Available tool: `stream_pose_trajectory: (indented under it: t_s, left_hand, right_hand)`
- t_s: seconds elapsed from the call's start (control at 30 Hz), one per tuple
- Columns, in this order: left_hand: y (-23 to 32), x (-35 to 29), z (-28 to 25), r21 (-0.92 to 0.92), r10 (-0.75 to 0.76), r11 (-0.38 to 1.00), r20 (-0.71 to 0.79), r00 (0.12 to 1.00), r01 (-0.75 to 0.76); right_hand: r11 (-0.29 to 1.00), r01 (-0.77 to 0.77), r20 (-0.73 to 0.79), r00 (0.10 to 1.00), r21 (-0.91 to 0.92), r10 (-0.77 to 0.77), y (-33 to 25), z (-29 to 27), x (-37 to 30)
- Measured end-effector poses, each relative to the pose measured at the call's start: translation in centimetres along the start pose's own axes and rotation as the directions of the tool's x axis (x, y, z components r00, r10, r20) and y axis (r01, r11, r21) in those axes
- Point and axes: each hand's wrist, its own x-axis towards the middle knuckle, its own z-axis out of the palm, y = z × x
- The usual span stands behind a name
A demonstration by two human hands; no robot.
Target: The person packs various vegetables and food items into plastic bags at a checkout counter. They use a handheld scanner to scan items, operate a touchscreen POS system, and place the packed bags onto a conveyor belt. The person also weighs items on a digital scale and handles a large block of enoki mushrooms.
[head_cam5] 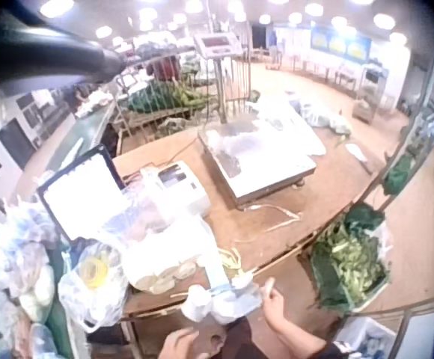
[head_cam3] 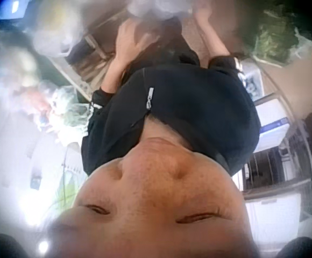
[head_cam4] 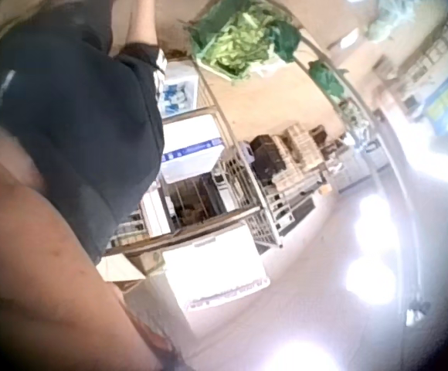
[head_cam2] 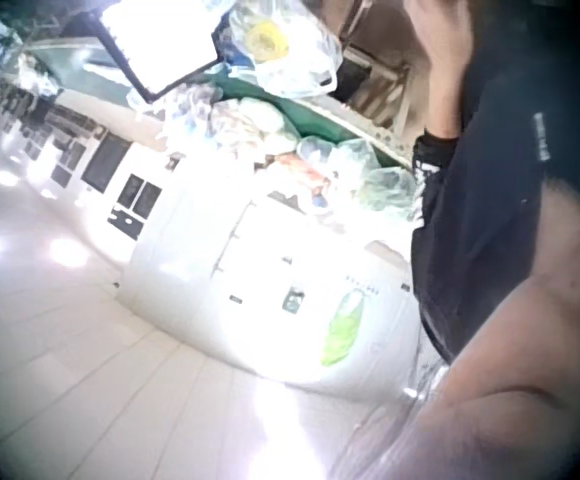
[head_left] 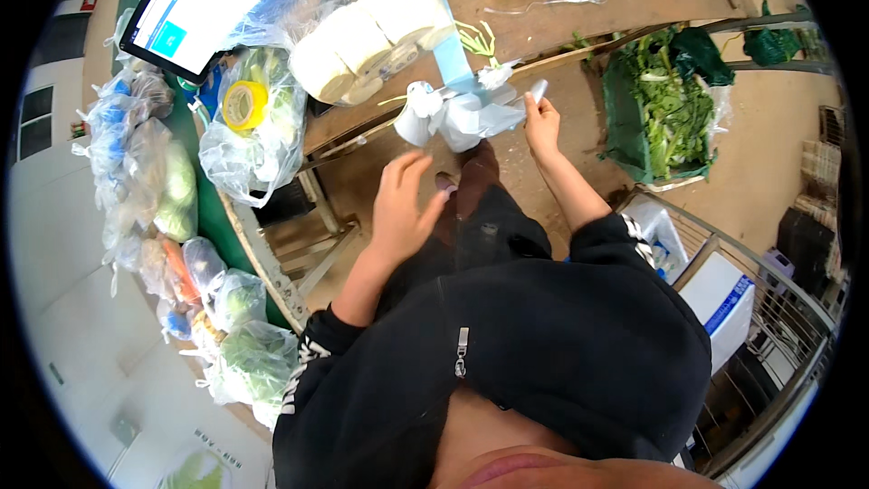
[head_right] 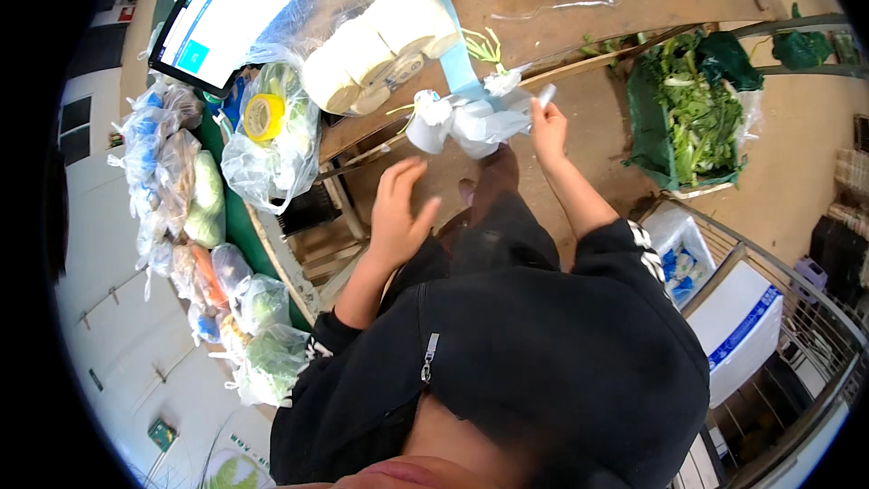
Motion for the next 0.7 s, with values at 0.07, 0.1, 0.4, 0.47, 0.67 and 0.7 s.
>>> stream_pose_trajectory:
  t_s: [0.07, 0.1, 0.4, 0.47, 0.67, 0.7]
  left_hand:
    - [2.7, 3.3, 1.7, 0.021, 0.063, 0.998, -0.027, 0.998, -0.063]
    - [3.7, 5.0, 2.4, 0.028, 0.102, 0.994, -0.008, 0.995, -0.102]
    - [4.2, 12.0, -4.3, -0.424, 0.294, 0.886, 0.203, 0.934, -0.186]
    - [5.4, 11.5, -7.5, -0.512, 0.330, 0.830, 0.130, 0.935, -0.222]
    - [3.5, 5.2, -13.5, -0.383, -0.028, 0.924, -0.079, 0.997, -0.005]
    - [2.8, 3.5, -13.3, -0.472, -0.227, 0.871, -0.135, 0.965, 0.138]
  right_hand:
    - [0.990, 0.136, 0.251, 0.960, -0.029, -0.125, -10.6, 1.2, -5.3]
    - [0.984, 0.166, 0.315, 0.939, -0.064, -0.138, -14.3, 1.5, -7.6]
    - [0.726, 0.677, 0.510, 0.670, -0.121, -0.540, -28.9, 5.9, -8.9]
    - [0.671, 0.729, 0.601, 0.599, -0.137, -0.528, -30.8, 7.9, -8.1]
    - [0.194, 0.962, 0.661, 0.020, 0.191, -0.750, -39.4, 18.7, -5.2]
    - [0.121, 0.956, 0.700, -0.107, 0.268, -0.706, -40.5, 21.3, -4.2]
